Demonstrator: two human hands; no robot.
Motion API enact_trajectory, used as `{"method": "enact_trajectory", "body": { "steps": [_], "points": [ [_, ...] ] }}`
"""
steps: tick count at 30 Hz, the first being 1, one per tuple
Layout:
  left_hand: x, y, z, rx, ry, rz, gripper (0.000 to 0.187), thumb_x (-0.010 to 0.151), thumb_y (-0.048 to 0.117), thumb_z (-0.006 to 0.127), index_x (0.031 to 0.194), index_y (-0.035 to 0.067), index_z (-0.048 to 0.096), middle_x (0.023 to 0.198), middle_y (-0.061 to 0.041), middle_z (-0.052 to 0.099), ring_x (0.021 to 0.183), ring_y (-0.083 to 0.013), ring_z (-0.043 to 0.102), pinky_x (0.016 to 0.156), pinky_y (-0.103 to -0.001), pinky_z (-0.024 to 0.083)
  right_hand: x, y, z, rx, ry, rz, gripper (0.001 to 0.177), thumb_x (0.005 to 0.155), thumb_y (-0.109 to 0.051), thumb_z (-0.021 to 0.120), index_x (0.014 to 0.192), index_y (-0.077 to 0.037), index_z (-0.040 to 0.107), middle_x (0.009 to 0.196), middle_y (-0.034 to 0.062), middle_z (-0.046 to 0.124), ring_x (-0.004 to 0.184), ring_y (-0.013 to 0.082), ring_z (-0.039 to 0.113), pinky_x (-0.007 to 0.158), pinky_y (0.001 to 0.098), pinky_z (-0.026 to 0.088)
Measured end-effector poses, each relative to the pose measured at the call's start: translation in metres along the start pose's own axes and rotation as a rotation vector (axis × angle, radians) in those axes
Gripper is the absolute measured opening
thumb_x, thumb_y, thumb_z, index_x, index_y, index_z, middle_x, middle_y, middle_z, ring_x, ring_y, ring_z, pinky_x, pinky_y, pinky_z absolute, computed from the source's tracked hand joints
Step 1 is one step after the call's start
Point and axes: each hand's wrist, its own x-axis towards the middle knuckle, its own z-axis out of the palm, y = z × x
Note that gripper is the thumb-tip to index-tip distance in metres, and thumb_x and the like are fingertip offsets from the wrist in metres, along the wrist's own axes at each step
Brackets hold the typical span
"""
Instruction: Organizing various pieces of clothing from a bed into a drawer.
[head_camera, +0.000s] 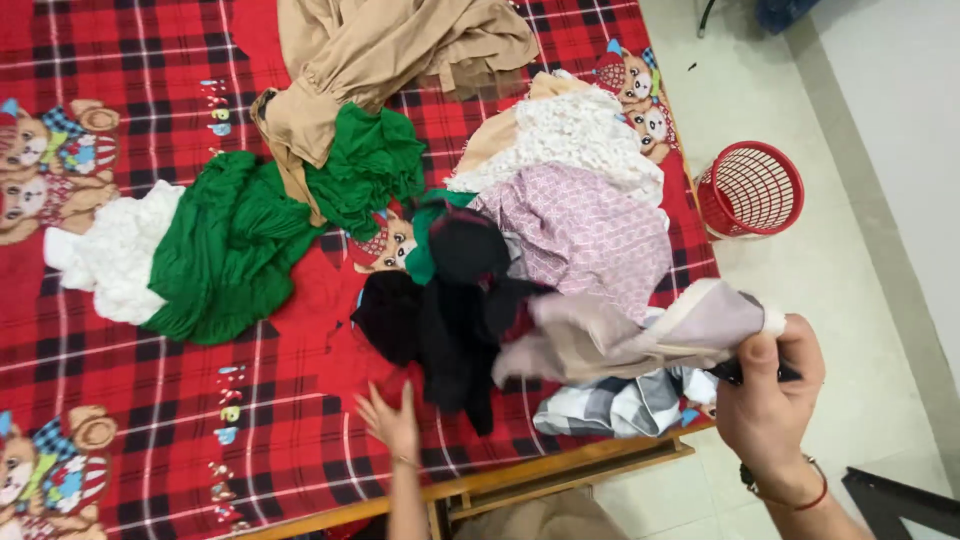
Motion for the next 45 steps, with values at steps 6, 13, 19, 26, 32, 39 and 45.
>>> {"method": "enact_trajectory", "body": {
  "steps": [6,13,19,26,32,39,45],
  "points": [
    [-0.179,0.034,0.018,-0.956,-0.499,-0.721,0.111,0.081,0.079,0.049,0.163,0.015,0.010,0.170,-0.016,0.017,0.153,-0.0361,0.023,0.120,-0.062,0.024,0.001,-0.060,0.012,0.268,0.171,0.118,0.024,0.117,-0.031,0.060,0.115,-0.008,0.052,0.103,-0.0008,0.060,0.095,0.0058,0.054,0.087,0.0235,0.048],
    [-0.296,0.214,-0.065,-1.506,-1.578,-0.722,0.118,0.080,0.089,0.042,0.160,0.004,0.020,0.159,-0.024,0.040,0.145,-0.0447,0.043,0.115,-0.065,0.036,-0.077,-0.040,-0.030,-0.018,0.052,0.328,0.018,0.103,-0.023,0.065,0.101,-0.005,0.061,0.083,-0.0004,0.060,0.072,0.0087,0.052,0.060,0.0260,0.043],
    [-0.352,0.176,-0.064,-1.426,-1.446,-0.612,0.090,0.083,0.069,0.048,0.149,0.008,0.036,0.138,-0.020,0.047,0.126,-0.0380,0.047,0.103,-0.057,0.040,-0.112,-0.118,-0.031,-0.130,-0.874,0.400,0.015,0.092,-0.018,0.074,0.087,-0.004,0.071,0.077,0.0049,0.066,0.075,0.0180,0.062,0.065,0.0333,0.050],
    [-0.365,0.056,-0.045,-1.363,-1.224,-0.446,0.054,0.086,0.041,0.055,0.133,0.013,0.057,0.110,-0.014,0.058,0.098,-0.0285,0.054,0.087,-0.045,0.046,-0.183,-0.066,-0.098,-0.125,-1.354,0.246,0.018,0.097,-0.026,0.069,0.095,-0.007,0.069,0.086,0.0081,0.069,0.083,0.0292,0.063,0.077,0.0418,0.049],
    [-0.378,0.062,-0.075,-1.306,-0.973,-0.342,0.033,0.089,0.016,0.062,0.119,0.017,0.076,0.085,-0.009,0.066,0.075,-0.0203,0.060,0.073,-0.035,0.052,-0.207,-0.058,-0.124,-0.198,-1.616,0.009,0.019,0.096,-0.028,0.060,0.091,-0.010,0.059,0.086,0.0053,0.065,0.085,0.0254,0.064,0.088,0.0409,0.047],
    [-0.449,0.242,-0.204,-1.322,-0.917,-0.508,0.020,0.085,0.020,0.073,0.102,0.011,0.076,0.078,-0.007,0.072,0.067,-0.0183,0.066,0.065,-0.030,0.055,-0.106,-0.186,-0.106,-0.019,-1.543,0.069,0.013,0.097,-0.020,0.071,0.100,-0.007,0.069,0.096,0.0100,0.071,0.096,0.0293,0.068,0.087,0.0427,0.052],
    [-0.422,0.221,-0.167,-1.116,-1.124,-0.428,0.030,0.083,0.025,0.077,0.105,0.004,0.076,0.090,-0.007,0.076,0.079,-0.0193,0.071,0.074,-0.032,0.057,-0.063,-0.187,-0.107,-0.581,-0.796,-0.240,0.047,0.080,-0.017,0.074,0.126,-0.015,0.066,0.120,0.0125,0.065,0.106,0.0335,0.060,0.091,0.0433,0.047]
  ]
}}
